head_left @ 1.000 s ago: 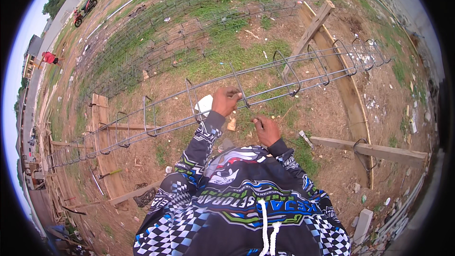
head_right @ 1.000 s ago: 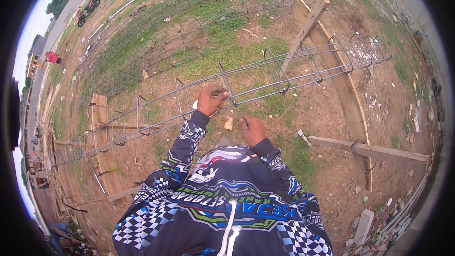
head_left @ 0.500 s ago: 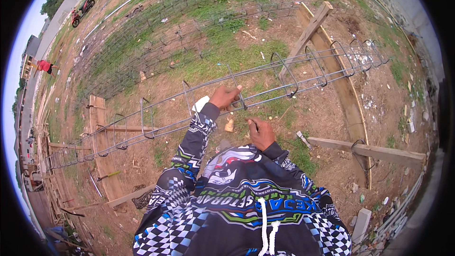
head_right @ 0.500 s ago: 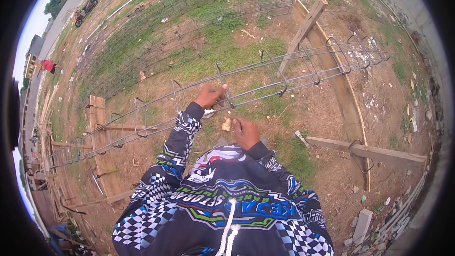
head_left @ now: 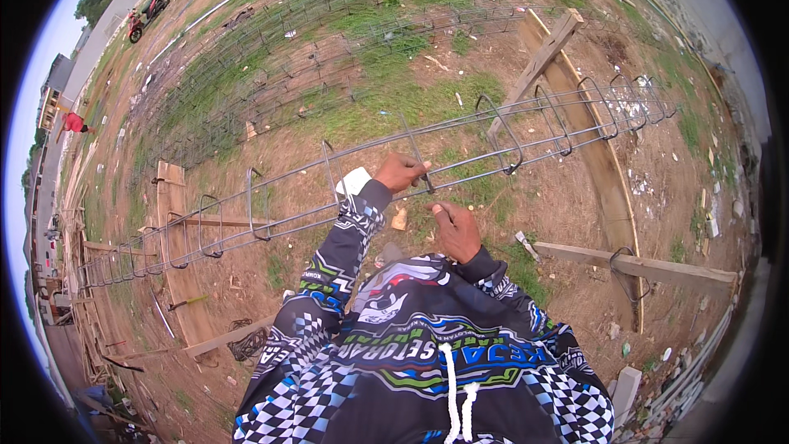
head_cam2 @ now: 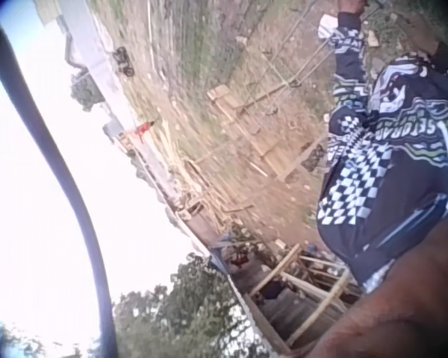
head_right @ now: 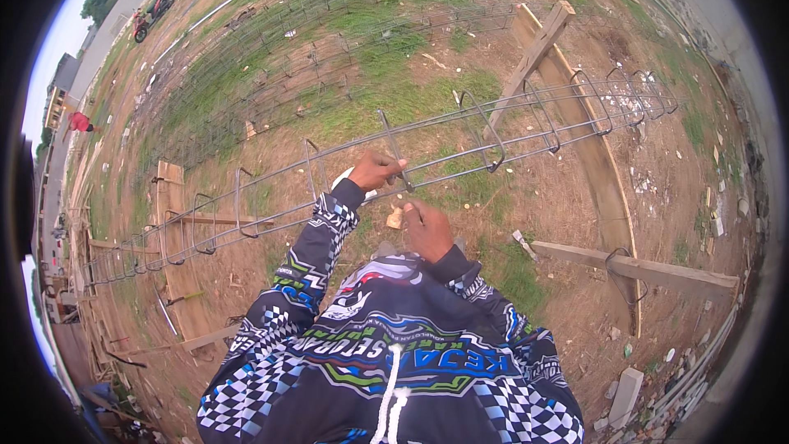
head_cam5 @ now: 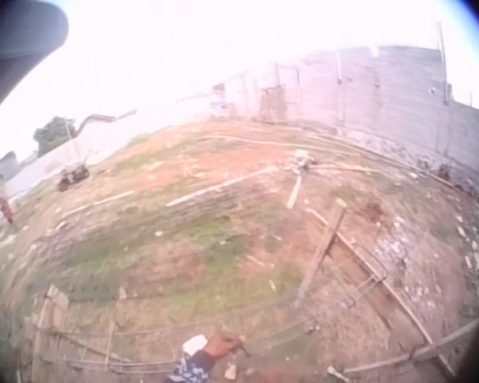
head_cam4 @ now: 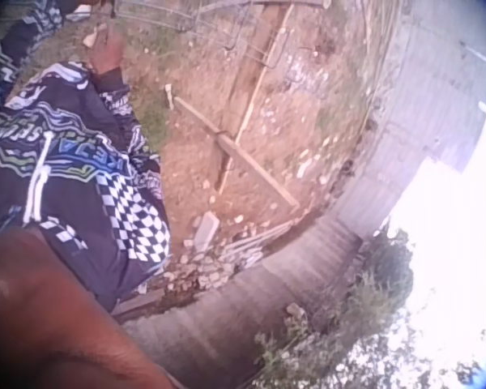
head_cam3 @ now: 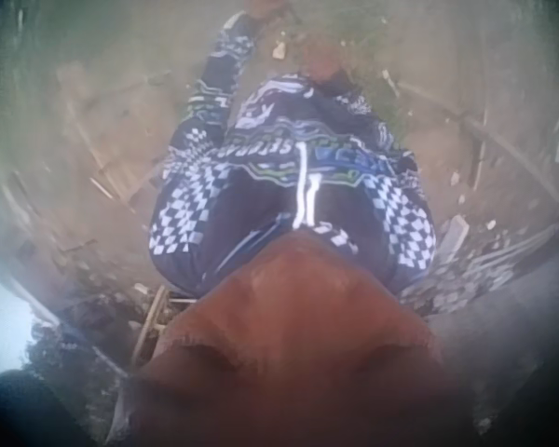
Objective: The person uses pliers to twist wire ties and secure a metal rebar cage structure on a wooden support frame. They repeatedly position the cage, clamp the wire, and twist it to fasten the joints while working in an outdoor yard.
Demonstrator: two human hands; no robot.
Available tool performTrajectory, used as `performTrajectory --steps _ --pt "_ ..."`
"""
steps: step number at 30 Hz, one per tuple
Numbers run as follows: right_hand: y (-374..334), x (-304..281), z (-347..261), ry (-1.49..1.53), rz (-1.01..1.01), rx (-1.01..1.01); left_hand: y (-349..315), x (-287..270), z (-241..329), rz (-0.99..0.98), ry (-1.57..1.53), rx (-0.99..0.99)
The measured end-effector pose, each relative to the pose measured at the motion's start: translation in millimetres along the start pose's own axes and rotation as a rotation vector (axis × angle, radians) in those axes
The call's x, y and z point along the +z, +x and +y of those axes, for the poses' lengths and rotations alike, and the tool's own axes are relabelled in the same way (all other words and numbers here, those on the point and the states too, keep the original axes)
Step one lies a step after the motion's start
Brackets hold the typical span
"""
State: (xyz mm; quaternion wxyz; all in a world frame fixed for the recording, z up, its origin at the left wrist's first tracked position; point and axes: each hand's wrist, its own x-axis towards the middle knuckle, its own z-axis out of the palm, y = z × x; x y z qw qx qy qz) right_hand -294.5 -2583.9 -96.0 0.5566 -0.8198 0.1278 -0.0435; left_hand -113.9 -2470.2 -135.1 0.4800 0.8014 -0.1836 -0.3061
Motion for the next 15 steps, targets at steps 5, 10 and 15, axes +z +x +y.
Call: performTrajectory --steps 5,10,15 --pt "54 -53 -24 -0.557 -0.254 -0.297 2 4 -14 0.030 0.054 0.013" --pt "122 -75 -29 -0.768 -0.190 -0.463 2 4 -10 0.051 0.090 0.007" --pt "170 -60 10 -0.714 -0.217 -0.204 3 5 -11 0.051 0.115 0.015"
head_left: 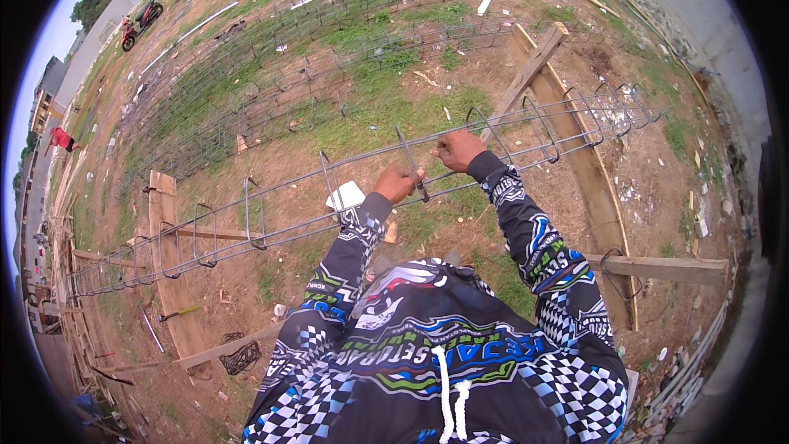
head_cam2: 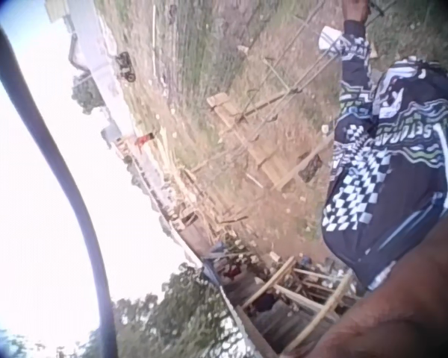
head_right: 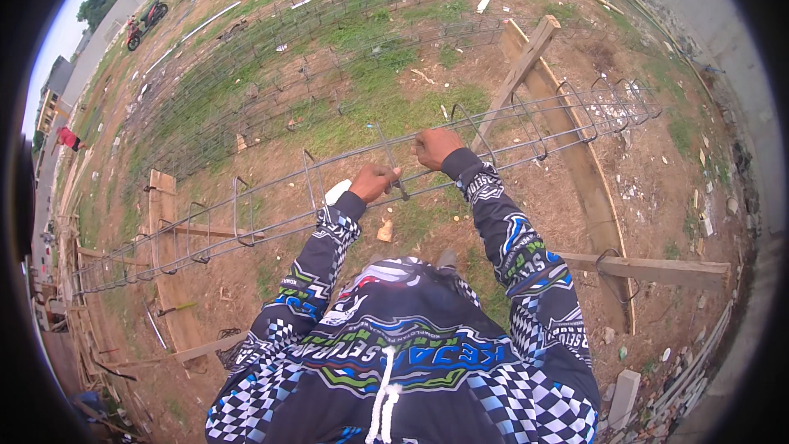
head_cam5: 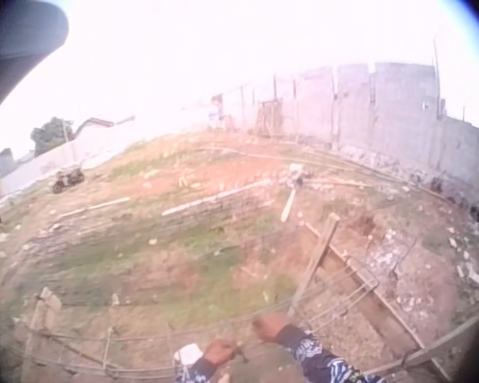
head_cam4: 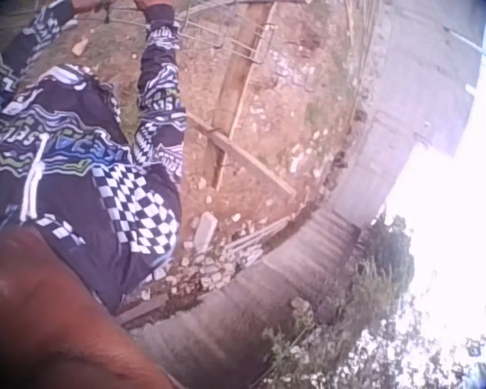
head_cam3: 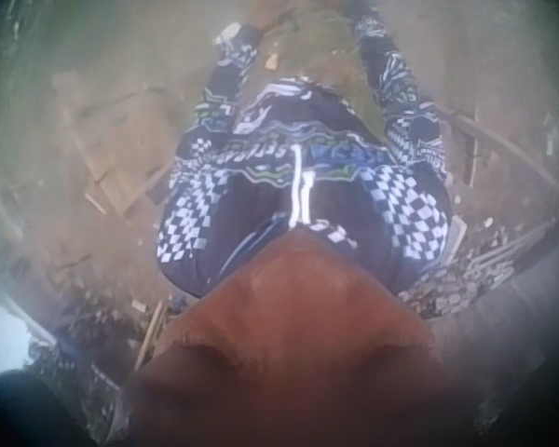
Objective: The person uses pliers to twist wire ties and secure a metal rebar cage structure on a wooden support frame. They repeatedly position the cage, clamp the wire, and twist it to fasten the joints while working in an outdoor yard.
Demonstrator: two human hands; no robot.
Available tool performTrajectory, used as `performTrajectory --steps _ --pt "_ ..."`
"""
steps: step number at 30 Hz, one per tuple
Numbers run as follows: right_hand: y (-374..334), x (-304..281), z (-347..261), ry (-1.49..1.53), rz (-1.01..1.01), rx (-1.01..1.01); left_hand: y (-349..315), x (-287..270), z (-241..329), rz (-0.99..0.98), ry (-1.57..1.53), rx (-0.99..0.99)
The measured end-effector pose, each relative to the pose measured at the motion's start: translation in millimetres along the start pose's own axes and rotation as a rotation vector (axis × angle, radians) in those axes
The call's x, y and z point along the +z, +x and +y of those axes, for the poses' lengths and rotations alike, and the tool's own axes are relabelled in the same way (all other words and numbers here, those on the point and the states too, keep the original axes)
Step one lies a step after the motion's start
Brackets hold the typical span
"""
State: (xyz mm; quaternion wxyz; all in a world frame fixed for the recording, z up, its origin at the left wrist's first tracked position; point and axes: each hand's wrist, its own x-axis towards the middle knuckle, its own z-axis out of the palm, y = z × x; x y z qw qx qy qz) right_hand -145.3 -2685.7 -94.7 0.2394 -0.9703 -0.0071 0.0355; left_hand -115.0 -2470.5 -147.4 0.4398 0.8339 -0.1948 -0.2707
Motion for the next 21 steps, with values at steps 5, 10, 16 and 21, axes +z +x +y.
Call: performTrajectory --steps 5,10,16,21 --pt "25 34 4 -0.125 -0.433 0.186 -2 -2 4 -0.020 -0.001 -0.011" --pt "34 34 1 -0.226 -0.816 0.123 -3 0 8 -0.087 -0.153 0.039" --pt "20 23 -14 -0.132 -0.668 0.197 3 -1 -5 -0.137 -0.217 -0.123" --pt "-42 32 -17 0.001 0.286 0.095 10 3 -4 -0.153 -0.173 -0.074"
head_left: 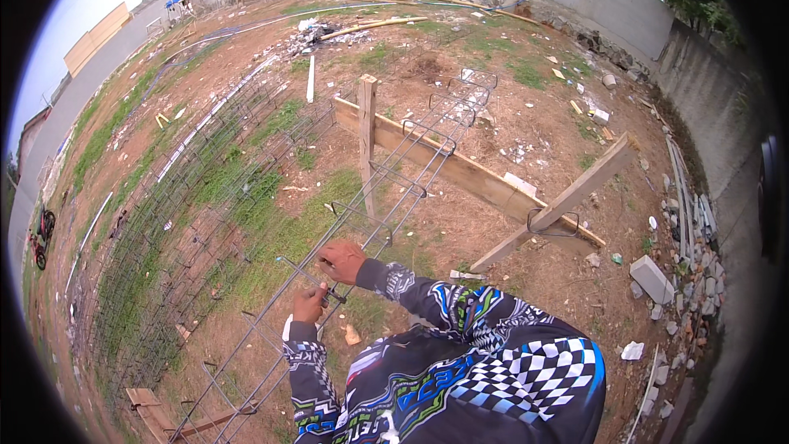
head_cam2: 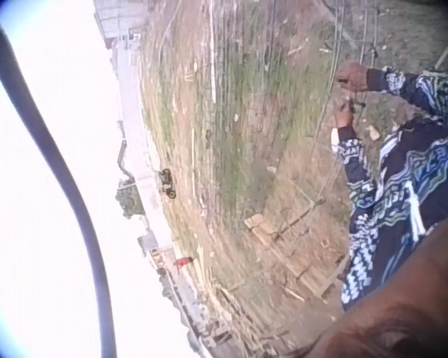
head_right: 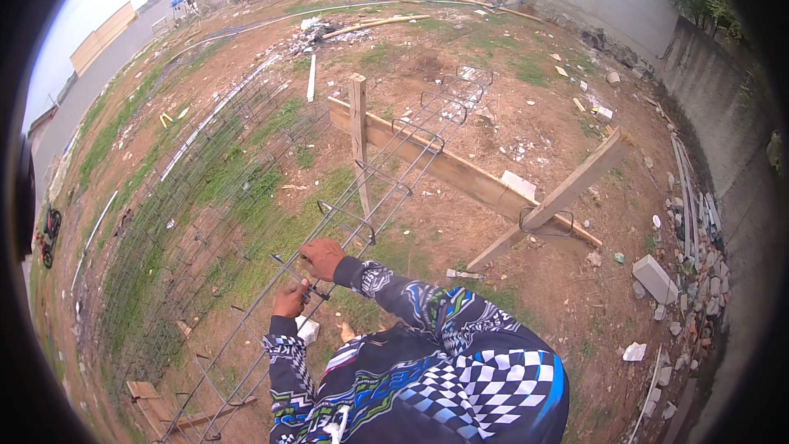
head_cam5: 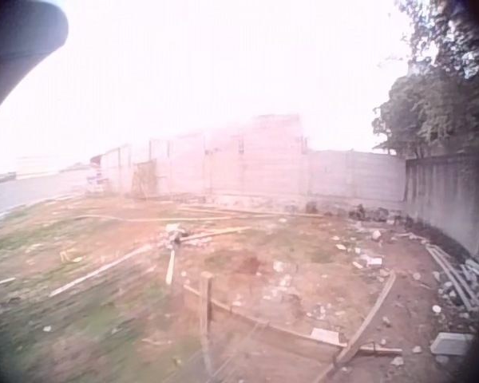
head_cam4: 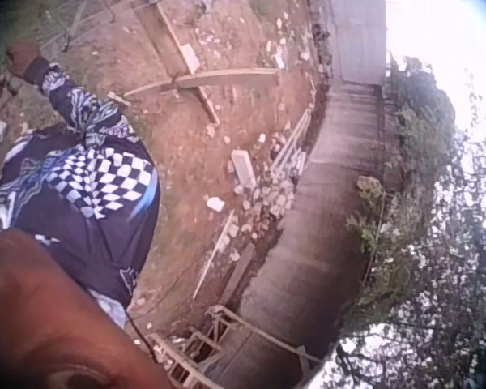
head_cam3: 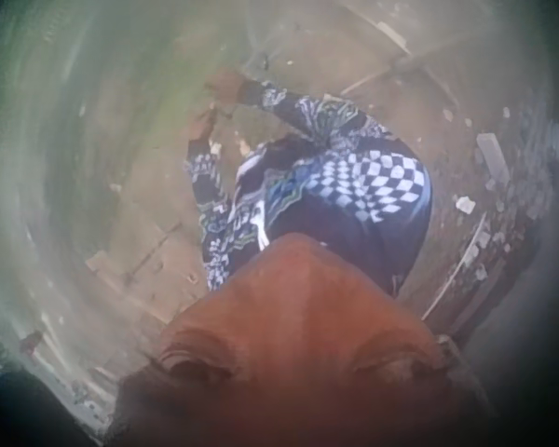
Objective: The person uses pliers to twist wire ties and secure a metal rebar cage structure on a wooden support frame. They repeatedly position the cage, clamp the wire, and twist it to fasten the joints while working in an outdoor yard.
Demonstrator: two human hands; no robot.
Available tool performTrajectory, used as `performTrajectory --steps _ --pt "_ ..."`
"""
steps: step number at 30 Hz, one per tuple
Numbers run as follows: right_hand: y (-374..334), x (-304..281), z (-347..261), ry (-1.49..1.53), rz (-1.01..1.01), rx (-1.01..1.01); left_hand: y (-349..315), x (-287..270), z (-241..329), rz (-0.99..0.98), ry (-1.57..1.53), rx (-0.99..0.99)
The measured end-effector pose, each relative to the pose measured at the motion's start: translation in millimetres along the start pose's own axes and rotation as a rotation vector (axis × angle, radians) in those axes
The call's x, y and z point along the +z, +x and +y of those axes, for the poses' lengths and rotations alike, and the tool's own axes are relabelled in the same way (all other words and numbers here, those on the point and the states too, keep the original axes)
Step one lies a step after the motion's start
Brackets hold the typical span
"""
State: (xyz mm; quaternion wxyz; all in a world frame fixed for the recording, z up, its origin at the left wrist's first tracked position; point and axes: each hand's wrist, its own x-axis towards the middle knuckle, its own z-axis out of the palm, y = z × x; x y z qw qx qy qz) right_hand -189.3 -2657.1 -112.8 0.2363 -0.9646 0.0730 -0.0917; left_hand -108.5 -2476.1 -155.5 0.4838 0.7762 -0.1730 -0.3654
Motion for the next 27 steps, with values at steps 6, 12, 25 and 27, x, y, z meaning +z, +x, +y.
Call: performTrajectory --steps 6,12,25,27 --pt "-100 62 7 -0.045 0.190 -0.126 9 4 -12 -0.027 -0.051 0.002" --pt "-78 70 14 -0.145 0.087 -0.337 -18 -9 1 0.032 -0.070 -0.032" --pt "-58 33 45 -0.246 0.003 -0.567 -4 4 -6 -0.018 -0.121 0.065" --pt "-66 15 36 -0.268 -0.142 -0.332 -3 4 -2 -0.046 -0.096 0.042"
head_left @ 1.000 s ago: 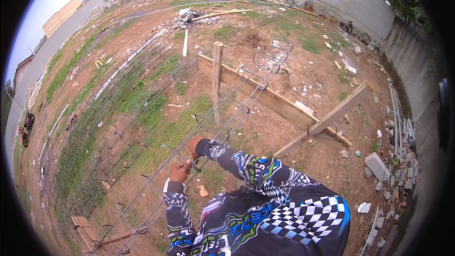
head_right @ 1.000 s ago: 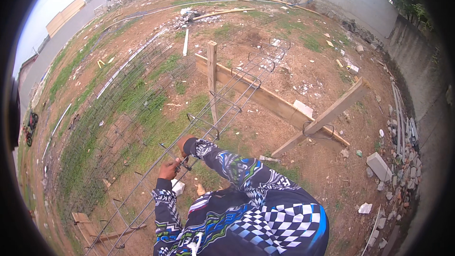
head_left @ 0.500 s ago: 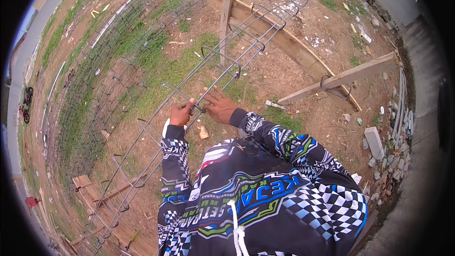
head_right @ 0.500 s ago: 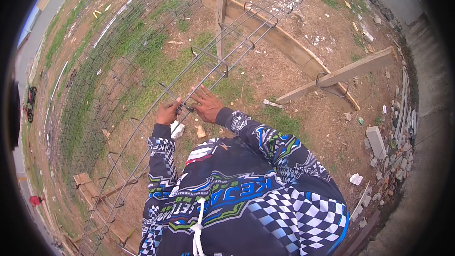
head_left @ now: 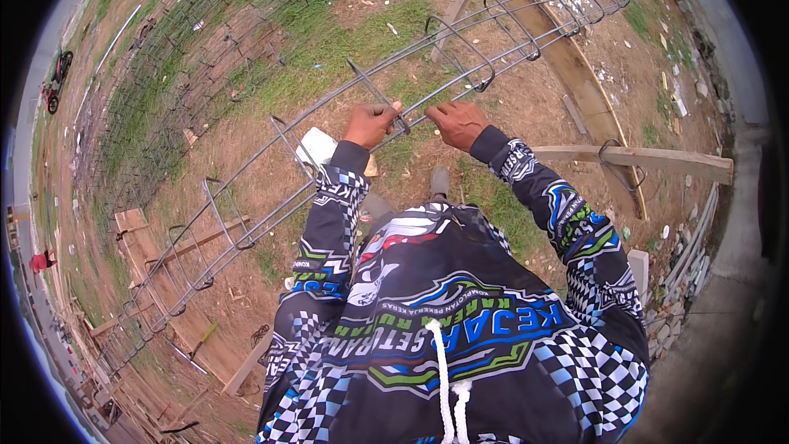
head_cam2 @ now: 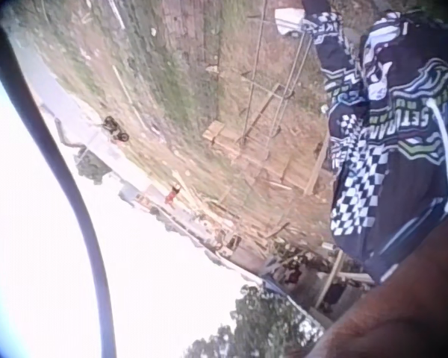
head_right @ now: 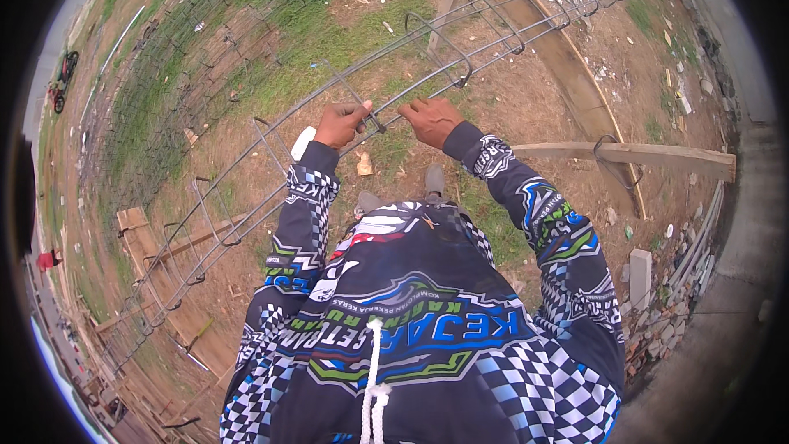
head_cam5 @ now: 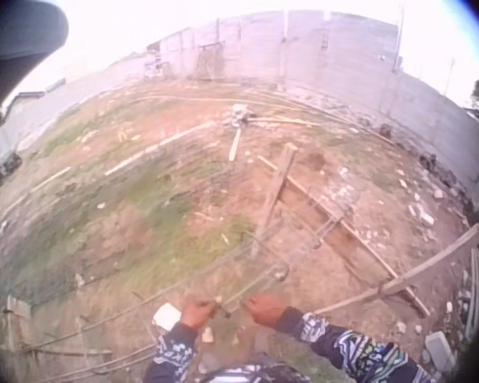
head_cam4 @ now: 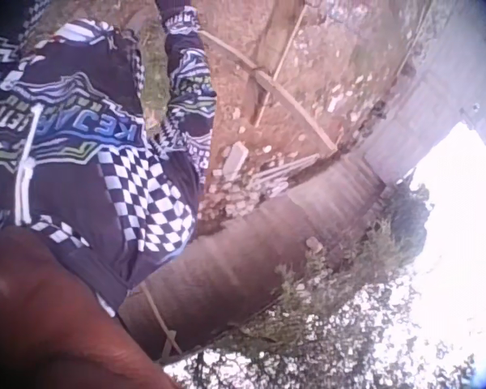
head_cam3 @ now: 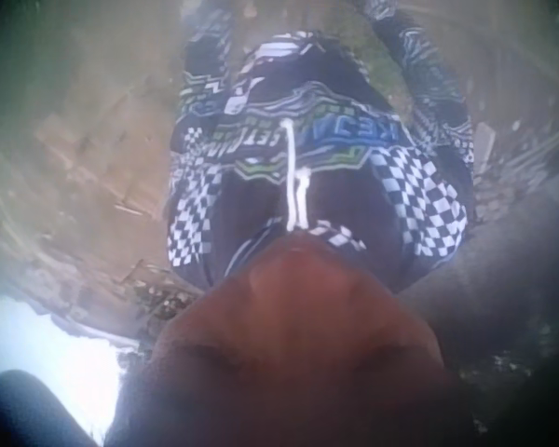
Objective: The person uses pliers to twist wire ties and secure a metal rebar cage structure on a wooden support frame. They repeatedly position the cage, clamp the wire, and twist it to fasten the joints while working in an outdoor yard.
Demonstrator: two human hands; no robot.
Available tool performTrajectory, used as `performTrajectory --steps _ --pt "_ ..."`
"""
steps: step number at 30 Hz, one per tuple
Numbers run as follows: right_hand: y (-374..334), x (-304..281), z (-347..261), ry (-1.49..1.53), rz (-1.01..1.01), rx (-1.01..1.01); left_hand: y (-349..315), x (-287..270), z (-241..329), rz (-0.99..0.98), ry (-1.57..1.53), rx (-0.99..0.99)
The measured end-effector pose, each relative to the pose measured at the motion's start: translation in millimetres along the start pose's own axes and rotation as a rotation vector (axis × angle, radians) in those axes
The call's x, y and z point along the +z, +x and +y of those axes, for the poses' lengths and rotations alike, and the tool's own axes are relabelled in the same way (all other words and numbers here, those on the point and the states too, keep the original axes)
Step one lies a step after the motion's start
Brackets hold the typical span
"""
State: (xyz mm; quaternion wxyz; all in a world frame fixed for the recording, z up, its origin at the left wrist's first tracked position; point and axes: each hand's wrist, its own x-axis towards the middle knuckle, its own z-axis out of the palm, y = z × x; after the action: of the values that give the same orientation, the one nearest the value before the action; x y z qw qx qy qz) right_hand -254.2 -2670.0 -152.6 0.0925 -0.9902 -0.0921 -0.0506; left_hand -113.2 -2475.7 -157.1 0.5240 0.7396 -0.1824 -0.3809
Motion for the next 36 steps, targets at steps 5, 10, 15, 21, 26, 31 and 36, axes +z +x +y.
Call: performTrajectory --steps 5,10,15,21,26,31,36 --pt "-31 -30 -7 0.156 -0.124 0.177 0 5 -4 0.042 0.004 0.005" --pt "-36 -77 -64 0.375 -0.014 0.306 -5 2 0 0.055 0.041 0.032" --pt "-48 -47 -117 0.485 0.095 0.444 -17 -2 29 -0.031 0.059 -0.088" --pt "8 -62 -131 0.231 -0.043 0.214 -6 7 3 0.153 0.235 0.085" --pt "46 -81 -62 0.159 0.308 0.413 -7 8 7 0.130 0.213 0.120" --pt "8 -19 -34 0.153 -0.047 0.517 -6 9 9 0.166 0.272 0.105" --pt "-9 -30 -100 1.835 -0.094 0.664 -4 2 5 0.125 0.284 0.076"
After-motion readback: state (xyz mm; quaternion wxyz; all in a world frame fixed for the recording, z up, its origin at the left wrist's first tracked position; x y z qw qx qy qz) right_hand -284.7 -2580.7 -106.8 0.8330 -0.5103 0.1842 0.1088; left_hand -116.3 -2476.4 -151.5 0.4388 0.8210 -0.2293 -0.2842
